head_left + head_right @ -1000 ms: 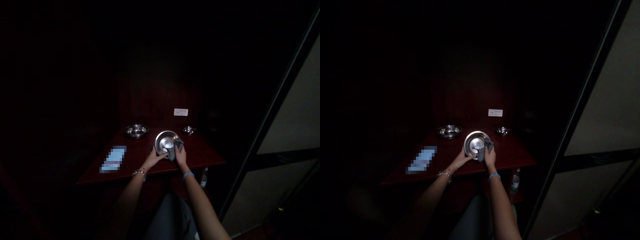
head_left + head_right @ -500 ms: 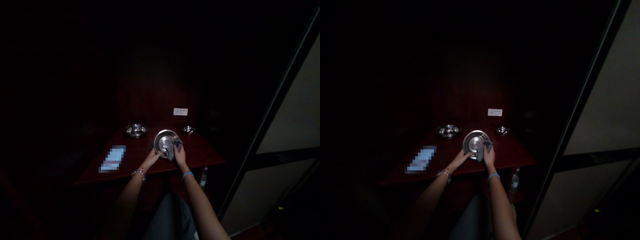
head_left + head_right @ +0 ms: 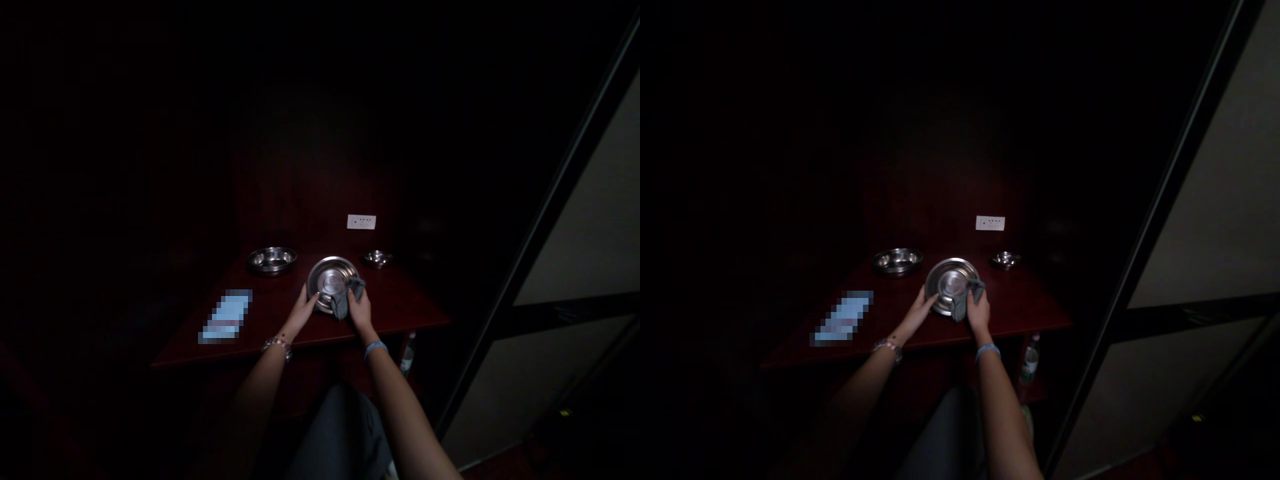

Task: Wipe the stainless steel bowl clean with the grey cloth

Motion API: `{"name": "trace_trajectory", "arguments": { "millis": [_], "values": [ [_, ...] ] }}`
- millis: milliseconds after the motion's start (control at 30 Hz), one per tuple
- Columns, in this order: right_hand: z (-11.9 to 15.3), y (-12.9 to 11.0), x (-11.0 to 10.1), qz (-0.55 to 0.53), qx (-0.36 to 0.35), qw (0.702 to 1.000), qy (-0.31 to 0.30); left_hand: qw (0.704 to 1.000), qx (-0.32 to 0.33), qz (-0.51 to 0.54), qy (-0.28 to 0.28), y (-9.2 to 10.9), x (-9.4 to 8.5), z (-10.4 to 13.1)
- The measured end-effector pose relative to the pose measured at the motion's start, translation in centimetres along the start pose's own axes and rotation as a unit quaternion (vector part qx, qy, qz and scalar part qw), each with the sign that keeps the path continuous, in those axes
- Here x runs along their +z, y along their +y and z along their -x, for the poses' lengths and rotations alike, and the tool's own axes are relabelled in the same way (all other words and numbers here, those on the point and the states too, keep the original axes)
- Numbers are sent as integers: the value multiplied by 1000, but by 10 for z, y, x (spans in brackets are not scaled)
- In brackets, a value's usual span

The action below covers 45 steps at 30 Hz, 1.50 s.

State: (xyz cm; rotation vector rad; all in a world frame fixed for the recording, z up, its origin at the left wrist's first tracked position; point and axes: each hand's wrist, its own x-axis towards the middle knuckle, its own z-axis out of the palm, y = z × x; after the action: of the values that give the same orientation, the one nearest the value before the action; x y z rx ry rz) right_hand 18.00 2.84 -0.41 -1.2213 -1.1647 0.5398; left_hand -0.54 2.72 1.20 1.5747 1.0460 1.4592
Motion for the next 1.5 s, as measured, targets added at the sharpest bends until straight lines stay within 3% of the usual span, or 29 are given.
{"name": "trace_trajectory", "arguments": {
  "millis": [233, 567, 900, 1133, 1500],
  "values": [
    [1, -1, 0, -8, -8, 1000, 3, 999, -29, 33, 7, 3, 1, 5],
    [0, 4, 0, -6, -4, 1000, 9, 999, 34, -9, -4, -3, 0, 4],
    [-2, 7, 0, -13, -4, 1000, 13, 997, -14, -73, -37, -11, 1, 8],
    [-2, 9, 2, -12, -2, 1000, 6, 997, 25, -66, -39, -22, 0, 0],
    [-1, 7, 1, -9, -5, 1000, 5, 998, 30, -33, -43, -17, 1, 1]
  ]
}}
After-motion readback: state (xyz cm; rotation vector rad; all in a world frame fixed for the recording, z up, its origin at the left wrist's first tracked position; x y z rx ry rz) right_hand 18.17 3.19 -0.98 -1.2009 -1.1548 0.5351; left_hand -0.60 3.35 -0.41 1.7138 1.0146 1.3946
